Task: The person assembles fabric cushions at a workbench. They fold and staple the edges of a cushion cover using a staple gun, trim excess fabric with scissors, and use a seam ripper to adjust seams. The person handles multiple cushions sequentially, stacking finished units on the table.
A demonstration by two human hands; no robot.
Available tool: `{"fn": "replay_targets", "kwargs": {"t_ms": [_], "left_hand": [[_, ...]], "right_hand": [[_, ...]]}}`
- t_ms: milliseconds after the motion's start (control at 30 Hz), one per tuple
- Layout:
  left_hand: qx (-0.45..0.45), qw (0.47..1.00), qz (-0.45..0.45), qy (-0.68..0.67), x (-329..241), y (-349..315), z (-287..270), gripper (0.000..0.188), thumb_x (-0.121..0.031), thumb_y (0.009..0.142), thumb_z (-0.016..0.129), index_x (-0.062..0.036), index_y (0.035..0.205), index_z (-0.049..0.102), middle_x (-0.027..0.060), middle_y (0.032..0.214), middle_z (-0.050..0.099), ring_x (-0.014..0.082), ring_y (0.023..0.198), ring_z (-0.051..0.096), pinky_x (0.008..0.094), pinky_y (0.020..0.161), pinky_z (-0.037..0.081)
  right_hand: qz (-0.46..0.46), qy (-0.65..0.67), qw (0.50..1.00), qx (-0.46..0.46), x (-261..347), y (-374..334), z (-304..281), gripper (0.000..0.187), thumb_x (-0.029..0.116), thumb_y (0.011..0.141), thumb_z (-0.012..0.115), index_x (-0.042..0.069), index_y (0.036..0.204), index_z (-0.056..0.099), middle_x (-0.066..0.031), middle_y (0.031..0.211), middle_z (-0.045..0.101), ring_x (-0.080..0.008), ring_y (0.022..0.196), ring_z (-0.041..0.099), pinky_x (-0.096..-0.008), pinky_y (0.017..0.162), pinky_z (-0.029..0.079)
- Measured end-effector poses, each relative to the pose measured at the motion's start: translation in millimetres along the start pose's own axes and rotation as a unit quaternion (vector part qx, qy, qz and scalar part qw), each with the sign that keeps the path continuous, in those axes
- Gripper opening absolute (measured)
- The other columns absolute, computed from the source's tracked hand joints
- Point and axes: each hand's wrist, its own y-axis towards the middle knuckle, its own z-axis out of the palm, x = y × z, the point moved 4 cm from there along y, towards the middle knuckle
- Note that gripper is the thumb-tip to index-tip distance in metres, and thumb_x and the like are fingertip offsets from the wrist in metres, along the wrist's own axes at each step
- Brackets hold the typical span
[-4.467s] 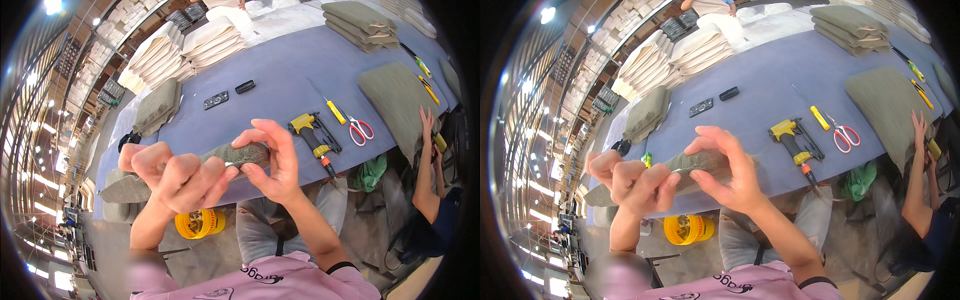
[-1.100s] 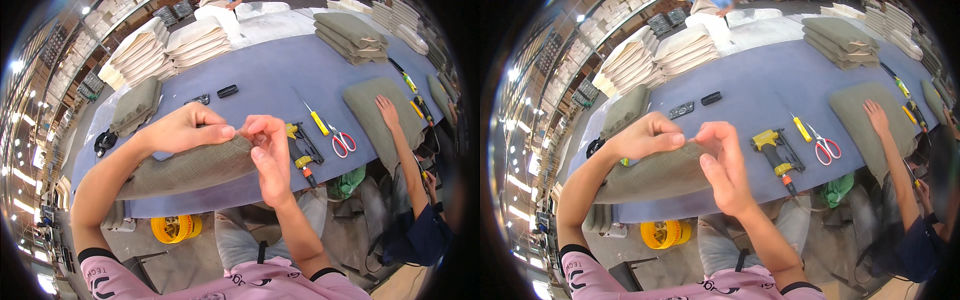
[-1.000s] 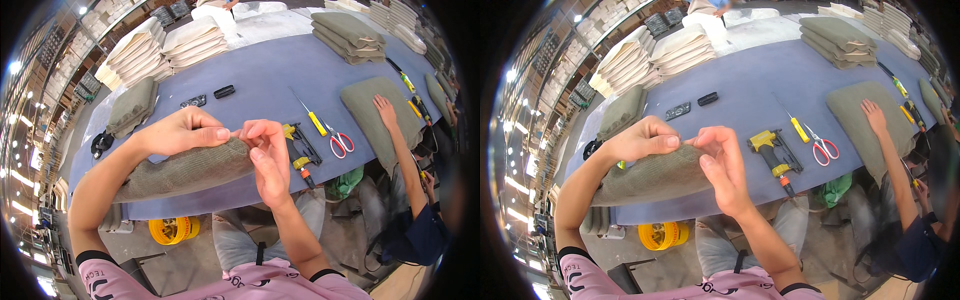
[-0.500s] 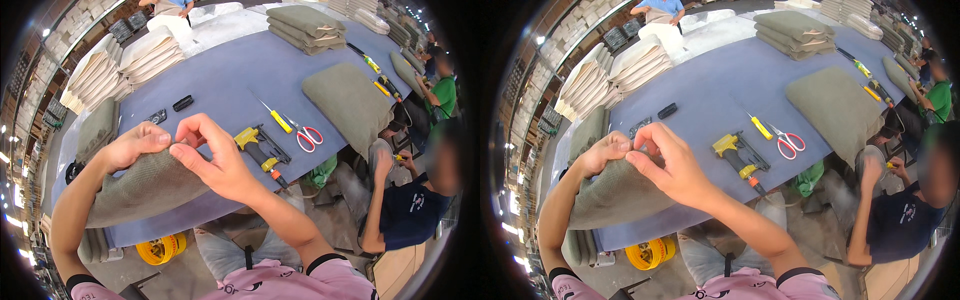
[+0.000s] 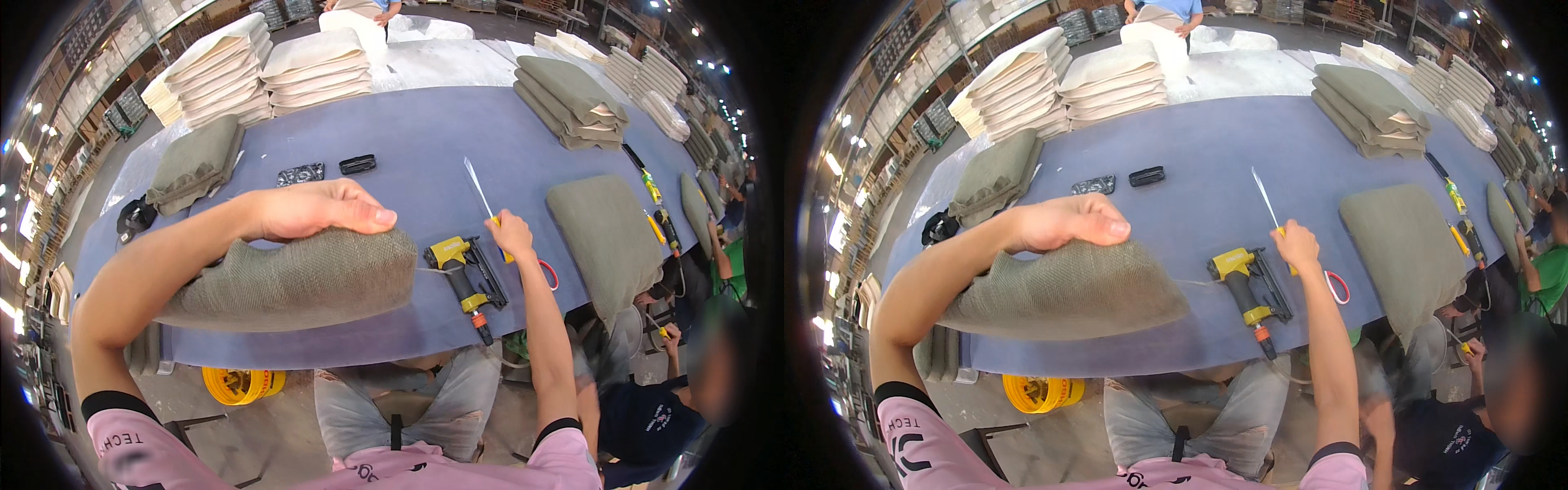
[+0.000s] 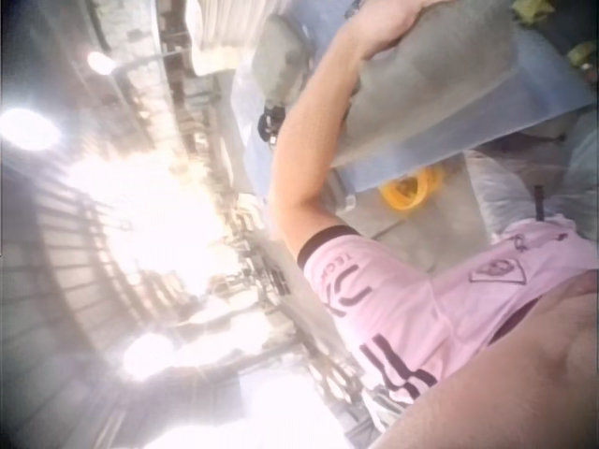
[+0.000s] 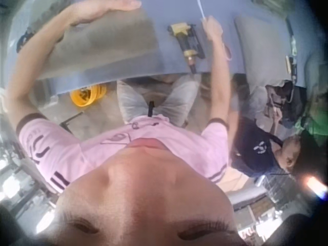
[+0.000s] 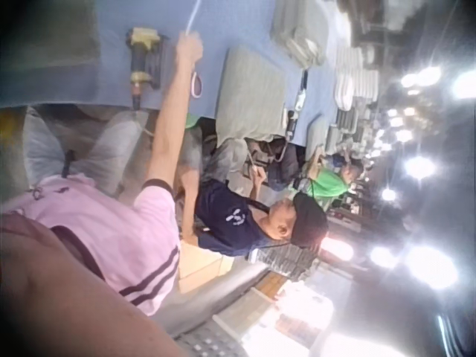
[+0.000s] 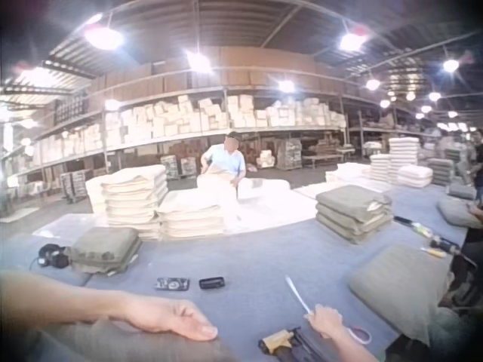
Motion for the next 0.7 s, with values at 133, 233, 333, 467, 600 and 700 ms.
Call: {"fn": "replay_targets", "kwargs": {"t_ms": [133,233,333,467,600,700], "left_hand": [[-0.001,1.000,0.010,-0.015,6.2,10.2,-21.1,0.045,-0.044,0.109,0.065,-0.0153,0.074,0.059,-0.0108,0.071,0.050,0.0026,0.066,0.044,0.0265,0.062,0.038],[-0.010,1.000,-0.001,-0.012,3.0,18.0,-31.6,0.043,-0.044,0.109,0.064,-0.0128,0.080,0.068,-0.0089,0.073,0.057,0.0034,0.067,0.050,0.0256,0.065,0.042],[-0.028,1.000,-0.008,0.005,4.4,23.6,-38.1,0.041,-0.045,0.109,0.063,-0.0104,0.088,0.071,-0.0067,0.080,0.061,0.0042,0.074,0.054,0.0269,0.069,0.045],[-0.030,0.999,-0.006,0.021,2.6,17.4,-44.0,0.039,-0.044,0.109,0.063,-0.0088,0.096,0.073,-0.0055,0.089,0.065,0.0048,0.082,0.058,0.0271,0.076,0.048],[-0.028,0.999,0.009,0.023,11.6,20.7,-42.5,0.042,-0.046,0.108,0.065,-0.0063,0.100,0.075,-0.0045,0.092,0.067,0.0061,0.087,0.059,0.0263,0.081,0.048],[-0.028,0.999,0.021,0.032,9.9,21.9,-42.2,0.044,-0.046,0.108,0.065,-0.0041,0.105,0.076,-0.0024,0.096,0.069,0.0082,0.090,0.061,0.0274,0.085,0.049]], "right_hand": [[-0.153,0.472,0.865,-0.074,99.1,-82.4,-113.1,0.031,0.029,0.110,0.060,0.008,0.130,0.050,-0.0176,0.108,0.077,-0.0253,0.083,0.073,-0.0360,0.076,0.058],[-0.332,0.597,0.689,-0.240,150.3,-167.9,-195.5,0.029,0.025,0.113,0.055,0.016,0.135,0.039,-0.0208,0.109,0.073,-0.0191,0.069,0.064,-0.0292,0.052,0.052],[-0.427,0.663,0.533,-0.307,182.5,-209.4,-213.9,0.024,0.026,0.111,0.057,0.016,0.125,0.040,-0.0236,0.107,0.072,-0.0206,0.069,0.065,-0.0304,0.051,0.053],[-0.413,0.636,0.611,-0.228,212.3,-191.4,-201.0,0.023,0.021,0.110,0.060,0.014,0.118,0.040,-0.0216,0.106,0.073,-0.0192,0.070,0.064,-0.0335,0.062,0.057],[-0.426,0.548,0.686,-0.219,224.3,-190.7,-204.4,0.023,0.035,0.112,0.054,0.018,0.120,0.043,-0.0176,0.109,0.068,-0.0236,0.065,0.065,-0.0415,0.065,0.064],[-0.440,0.474,0.736,-0.202,233.1,-191.6,-215.1,0.029,0.047,0.113,0.049,0.019,0.121,0.044,-0.0155,0.111,0.066,-0.0257,0.063,0.066,-0.0448,0.066,0.068]]}}
